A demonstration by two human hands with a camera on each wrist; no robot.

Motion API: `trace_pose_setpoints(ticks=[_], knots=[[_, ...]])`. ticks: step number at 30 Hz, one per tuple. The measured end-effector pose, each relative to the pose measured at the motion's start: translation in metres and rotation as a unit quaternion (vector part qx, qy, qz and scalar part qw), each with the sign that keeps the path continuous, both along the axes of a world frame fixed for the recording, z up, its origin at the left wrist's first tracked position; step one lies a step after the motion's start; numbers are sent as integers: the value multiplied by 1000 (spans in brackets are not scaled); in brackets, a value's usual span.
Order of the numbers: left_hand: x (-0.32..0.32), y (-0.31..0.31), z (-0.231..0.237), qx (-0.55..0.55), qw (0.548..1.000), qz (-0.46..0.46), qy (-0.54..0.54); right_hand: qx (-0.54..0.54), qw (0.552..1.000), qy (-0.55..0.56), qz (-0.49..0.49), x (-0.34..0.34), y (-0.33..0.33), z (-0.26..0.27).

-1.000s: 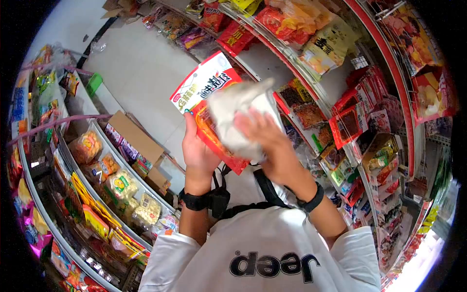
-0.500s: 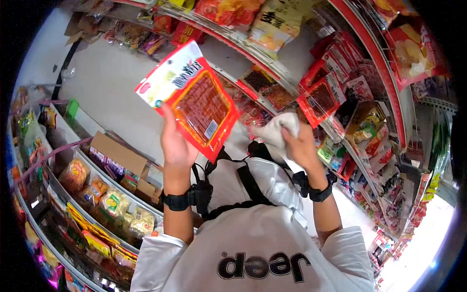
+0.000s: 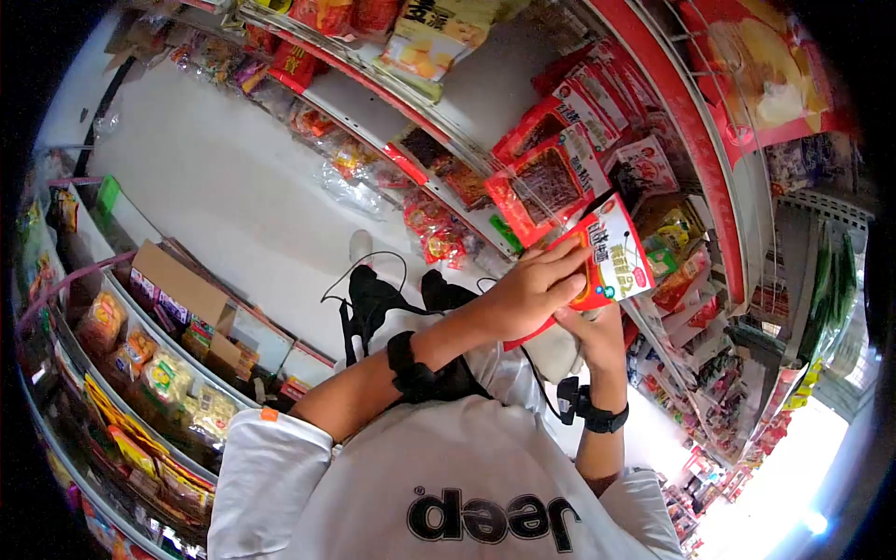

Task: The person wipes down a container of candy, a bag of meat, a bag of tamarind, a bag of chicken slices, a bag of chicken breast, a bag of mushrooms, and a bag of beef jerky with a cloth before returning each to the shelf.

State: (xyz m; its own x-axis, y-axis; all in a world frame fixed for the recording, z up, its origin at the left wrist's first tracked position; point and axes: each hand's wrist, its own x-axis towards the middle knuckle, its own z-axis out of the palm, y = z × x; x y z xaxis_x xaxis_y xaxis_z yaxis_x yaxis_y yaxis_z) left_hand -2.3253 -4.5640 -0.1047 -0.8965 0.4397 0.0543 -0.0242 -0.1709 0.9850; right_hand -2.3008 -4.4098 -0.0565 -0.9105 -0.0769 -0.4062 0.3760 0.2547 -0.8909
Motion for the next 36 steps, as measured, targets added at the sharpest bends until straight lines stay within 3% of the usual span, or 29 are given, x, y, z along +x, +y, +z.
trace_pose_setpoints(ticks=[1,2,6,9,11,14,17,20,23,27,29,32,33,35,36], knots=[[-2,10,-8,-72,996,-1,53,0,1000,-13,-13,-2,12,-1],[-2,27,-20,-94,989,66,92,1,999,-27,-25,-5,25,-4],[-22,62,-35,-67,988,93,106,89,994,6,-68,-14,53,1],[-73,63,-30,-269,958,95,15,205,974,-5,-97,-22,93,6],[-101,69,-52,-454,836,275,136,122,978,74,-154,-26,112,5],[-134,90,-93,-622,703,324,117,134,962,114,-208,-33,134,10],[-140,92,-104,-634,695,320,110,33,945,112,-307,-39,145,3],[-138,88,-98,-645,704,287,77,-45,955,50,-288,-45,162,-3],[-135,86,-100,-625,676,375,113,-79,950,11,-302,-53,170,-11],[-136,85,-113,-577,732,342,116,-20,954,103,-280,-67,152,-2],[-139,86,-130,-548,746,352,137,-52,947,122,-292,-75,155,-6],[-135,68,-73,-457,855,244,6,4,949,177,-261,-88,178,-27],[-139,65,-72,-384,873,299,33,38,948,201,-243,-95,187,-32],[-156,59,-70,-225,887,393,91,-208,930,217,-213,-107,200,-33],[-167,55,-72,-231,827,498,121,-270,922,222,-168,-109,202,-33]])
